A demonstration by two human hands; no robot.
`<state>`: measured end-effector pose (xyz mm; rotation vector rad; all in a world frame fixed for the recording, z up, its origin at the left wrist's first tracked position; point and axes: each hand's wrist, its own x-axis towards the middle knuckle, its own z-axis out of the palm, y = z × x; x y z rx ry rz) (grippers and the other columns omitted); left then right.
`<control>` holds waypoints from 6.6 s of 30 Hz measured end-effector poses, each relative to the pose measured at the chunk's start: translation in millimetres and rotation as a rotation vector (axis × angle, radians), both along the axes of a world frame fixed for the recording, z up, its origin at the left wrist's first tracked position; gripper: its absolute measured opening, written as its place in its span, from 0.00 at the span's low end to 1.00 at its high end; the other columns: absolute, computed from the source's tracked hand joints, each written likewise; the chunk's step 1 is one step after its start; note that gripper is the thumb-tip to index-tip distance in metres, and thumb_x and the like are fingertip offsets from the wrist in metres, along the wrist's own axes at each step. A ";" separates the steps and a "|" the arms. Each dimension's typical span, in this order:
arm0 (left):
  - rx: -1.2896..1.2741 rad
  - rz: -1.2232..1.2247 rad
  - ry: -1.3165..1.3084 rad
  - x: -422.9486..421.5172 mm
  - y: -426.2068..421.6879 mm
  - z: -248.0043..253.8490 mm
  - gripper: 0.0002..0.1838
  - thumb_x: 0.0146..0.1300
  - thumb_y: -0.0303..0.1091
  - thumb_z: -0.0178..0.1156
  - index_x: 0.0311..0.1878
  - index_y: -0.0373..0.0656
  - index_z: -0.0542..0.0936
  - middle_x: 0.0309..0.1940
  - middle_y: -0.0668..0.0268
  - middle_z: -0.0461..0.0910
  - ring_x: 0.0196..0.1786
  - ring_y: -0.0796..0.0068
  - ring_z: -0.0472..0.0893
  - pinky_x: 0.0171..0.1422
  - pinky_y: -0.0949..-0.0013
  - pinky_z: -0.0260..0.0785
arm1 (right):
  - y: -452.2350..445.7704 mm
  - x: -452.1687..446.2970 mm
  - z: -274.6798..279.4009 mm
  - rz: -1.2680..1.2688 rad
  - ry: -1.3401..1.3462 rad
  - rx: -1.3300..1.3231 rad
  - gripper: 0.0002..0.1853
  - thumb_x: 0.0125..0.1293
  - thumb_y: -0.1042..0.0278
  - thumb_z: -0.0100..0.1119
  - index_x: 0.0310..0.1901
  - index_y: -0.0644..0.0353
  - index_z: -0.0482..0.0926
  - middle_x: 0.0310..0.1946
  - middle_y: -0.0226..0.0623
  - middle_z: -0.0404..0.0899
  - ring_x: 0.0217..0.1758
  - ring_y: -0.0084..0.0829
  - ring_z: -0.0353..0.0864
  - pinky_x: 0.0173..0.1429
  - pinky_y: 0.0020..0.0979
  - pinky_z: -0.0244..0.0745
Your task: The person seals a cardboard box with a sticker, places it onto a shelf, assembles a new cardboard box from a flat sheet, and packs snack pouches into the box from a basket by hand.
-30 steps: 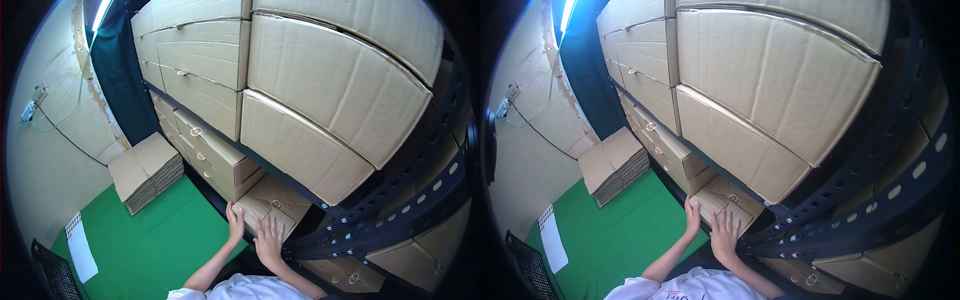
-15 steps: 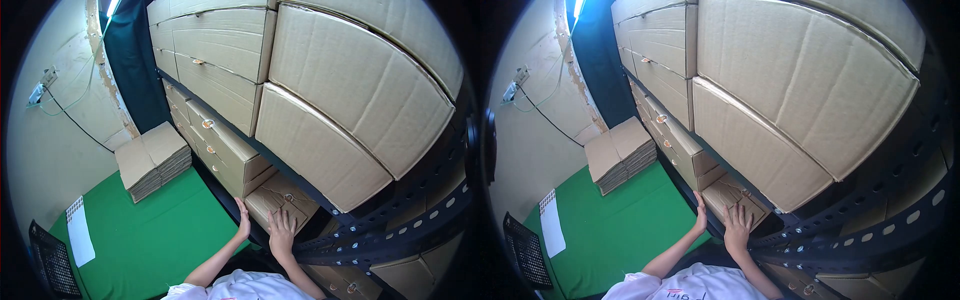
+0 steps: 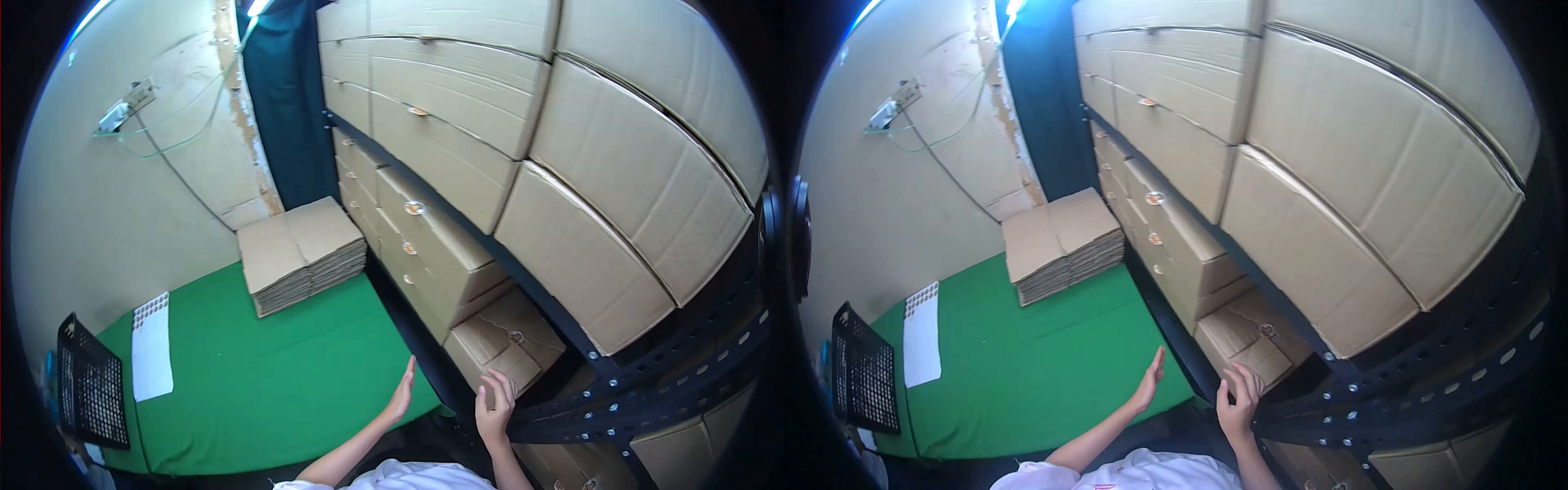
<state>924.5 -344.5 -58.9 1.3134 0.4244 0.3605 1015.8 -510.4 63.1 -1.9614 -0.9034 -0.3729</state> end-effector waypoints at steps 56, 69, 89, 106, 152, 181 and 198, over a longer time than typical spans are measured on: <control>-0.213 1.462 -0.170 -472.5 162.7 51.0 0.30 0.68 0.56 0.32 0.62 0.43 0.61 0.59 0.58 0.67 0.61 0.64 0.68 0.62 0.63 0.57 | 598.1 -127.1 -206.9 0.347 1.444 0.004 0.29 0.57 0.40 0.56 0.44 0.60 0.66 0.30 0.36 0.73 0.24 0.27 0.74 0.24 0.27 0.68; -0.217 1.370 -0.022 -519.9 153.5 45.1 0.27 0.70 0.50 0.31 0.60 0.39 0.62 0.54 0.58 0.72 0.57 0.66 0.72 0.62 0.64 0.59 | 520.0 -118.6 -123.1 0.452 0.892 -0.329 0.19 0.66 0.54 0.46 0.42 0.65 0.70 0.22 0.35 0.75 0.19 0.27 0.77 0.17 0.24 0.71; -0.112 1.264 0.027 -695.4 75.1 56.7 0.20 0.69 0.43 0.43 0.57 0.40 0.67 0.53 0.59 0.73 0.56 0.67 0.73 0.61 0.66 0.61 | 342.1 -448.3 57.7 1.081 0.658 -0.077 0.14 0.59 0.71 0.56 0.17 0.62 0.68 0.17 0.17 0.61 0.22 0.12 0.56 0.24 0.21 0.50; -0.144 1.153 -0.197 -706.0 122.1 116.3 0.40 0.62 0.39 0.57 0.69 0.37 0.45 0.68 0.56 0.47 0.70 0.66 0.52 0.70 0.67 0.48 | 316.4 -654.3 58.4 1.537 0.066 -0.491 0.20 0.57 0.51 0.58 0.35 0.64 0.79 0.25 0.47 0.77 0.29 0.46 0.77 0.34 0.38 0.72; -0.148 1.256 -0.078 -881.9 325.3 64.7 0.18 0.62 0.27 0.42 0.55 0.34 0.69 0.44 0.62 0.76 0.44 0.78 0.76 0.46 0.74 0.71 | 393.7 -683.2 -28.1 0.637 1.091 0.054 0.45 0.47 0.80 0.60 0.64 0.53 0.43 0.60 0.46 0.52 0.55 0.41 0.65 0.50 0.38 0.71; -0.110 1.021 -0.067 -927.9 311.5 64.3 0.17 0.64 0.28 0.48 0.54 0.31 0.69 0.46 0.60 0.76 0.47 0.75 0.77 0.51 0.73 0.69 | 367.4 -669.9 22.2 0.960 0.743 -0.836 0.31 0.55 0.64 0.63 0.58 0.68 0.64 0.22 0.33 0.74 0.21 0.19 0.71 0.22 0.23 0.66; -0.055 0.972 0.089 -939.8 324.5 66.7 0.18 0.65 0.31 0.49 0.56 0.33 0.69 0.46 0.63 0.77 0.46 0.80 0.75 0.52 0.76 0.66 | 390.8 -686.5 40.4 0.799 0.354 -0.898 0.38 0.45 0.68 0.69 0.59 0.68 0.64 0.36 0.44 0.76 0.33 0.31 0.77 0.37 0.30 0.72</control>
